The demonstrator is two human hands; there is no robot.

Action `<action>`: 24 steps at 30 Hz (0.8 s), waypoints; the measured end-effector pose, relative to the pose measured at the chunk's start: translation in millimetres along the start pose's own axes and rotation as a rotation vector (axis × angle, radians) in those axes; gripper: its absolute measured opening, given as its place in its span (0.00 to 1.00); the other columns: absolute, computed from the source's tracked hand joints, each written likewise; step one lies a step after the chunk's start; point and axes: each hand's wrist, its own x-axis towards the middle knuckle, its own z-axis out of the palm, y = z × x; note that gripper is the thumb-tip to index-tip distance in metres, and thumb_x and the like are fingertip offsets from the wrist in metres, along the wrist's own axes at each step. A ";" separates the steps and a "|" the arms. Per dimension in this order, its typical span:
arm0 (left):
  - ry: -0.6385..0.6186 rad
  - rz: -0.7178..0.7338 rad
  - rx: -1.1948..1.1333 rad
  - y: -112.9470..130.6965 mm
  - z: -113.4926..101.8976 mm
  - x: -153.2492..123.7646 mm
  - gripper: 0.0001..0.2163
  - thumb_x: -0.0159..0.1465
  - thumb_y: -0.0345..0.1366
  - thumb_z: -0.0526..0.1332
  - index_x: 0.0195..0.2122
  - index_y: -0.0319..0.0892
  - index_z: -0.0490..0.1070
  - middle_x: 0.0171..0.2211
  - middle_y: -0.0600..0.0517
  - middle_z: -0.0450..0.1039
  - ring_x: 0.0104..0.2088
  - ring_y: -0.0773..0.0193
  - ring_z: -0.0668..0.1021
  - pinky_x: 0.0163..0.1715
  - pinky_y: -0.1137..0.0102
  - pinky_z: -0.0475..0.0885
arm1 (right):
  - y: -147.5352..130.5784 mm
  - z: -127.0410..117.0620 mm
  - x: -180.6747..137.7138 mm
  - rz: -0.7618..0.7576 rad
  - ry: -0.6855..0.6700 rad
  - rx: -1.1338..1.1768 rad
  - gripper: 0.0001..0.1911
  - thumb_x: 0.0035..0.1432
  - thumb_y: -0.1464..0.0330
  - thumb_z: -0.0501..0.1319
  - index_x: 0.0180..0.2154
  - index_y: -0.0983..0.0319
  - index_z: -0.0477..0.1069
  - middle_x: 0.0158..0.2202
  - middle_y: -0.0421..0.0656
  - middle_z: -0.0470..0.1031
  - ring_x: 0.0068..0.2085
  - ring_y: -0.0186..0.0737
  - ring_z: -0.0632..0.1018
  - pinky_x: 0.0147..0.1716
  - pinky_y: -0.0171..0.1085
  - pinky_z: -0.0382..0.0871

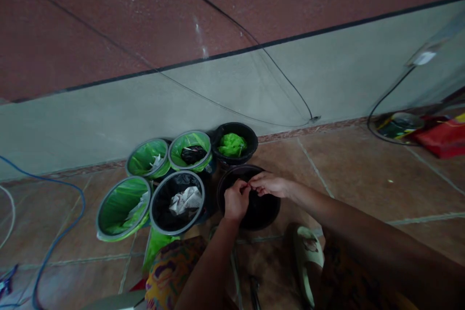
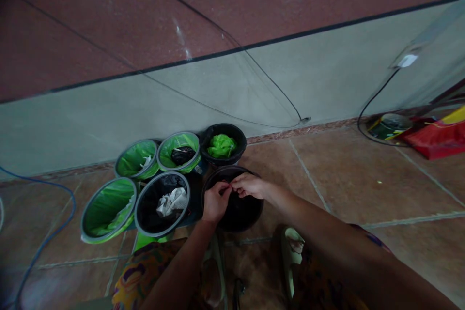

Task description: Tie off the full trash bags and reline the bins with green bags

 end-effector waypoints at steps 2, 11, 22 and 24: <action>0.011 -0.034 0.057 -0.8 0.0 1.2 0.04 0.63 0.34 0.61 0.35 0.42 0.74 0.33 0.52 0.80 0.35 0.65 0.80 0.38 0.72 0.69 | -0.3 0.4 0.1 -0.014 0.028 -0.009 0.08 0.43 0.68 0.70 0.27 0.64 0.76 0.22 0.38 0.73 0.23 0.27 0.70 0.25 0.28 0.66; -0.001 -0.083 0.256 -1.4 -1.3 -2.4 0.05 0.64 0.32 0.57 0.32 0.44 0.72 0.28 0.53 0.77 0.30 0.66 0.77 0.32 0.73 0.63 | -6.6 7.7 4.0 -0.215 0.247 -0.783 0.13 0.52 0.75 0.58 0.33 0.61 0.81 0.32 0.42 0.82 0.34 0.36 0.78 0.36 0.32 0.69; -0.095 -0.198 0.499 -2.8 -2.7 -8.5 0.06 0.59 0.27 0.56 0.30 0.43 0.71 0.31 0.49 0.78 0.35 0.61 0.79 0.33 0.70 0.63 | 10.0 4.2 11.1 -0.242 0.441 -1.358 0.16 0.58 0.76 0.55 0.42 0.62 0.79 0.44 0.46 0.81 0.47 0.42 0.79 0.48 0.35 0.66; -0.122 -0.222 0.497 -6.3 -1.0 -9.2 0.06 0.60 0.29 0.57 0.31 0.44 0.72 0.33 0.49 0.79 0.37 0.60 0.80 0.35 0.70 0.64 | 9.1 2.6 10.1 -0.238 0.441 -1.338 0.16 0.59 0.75 0.54 0.42 0.61 0.79 0.44 0.46 0.81 0.48 0.42 0.79 0.49 0.35 0.66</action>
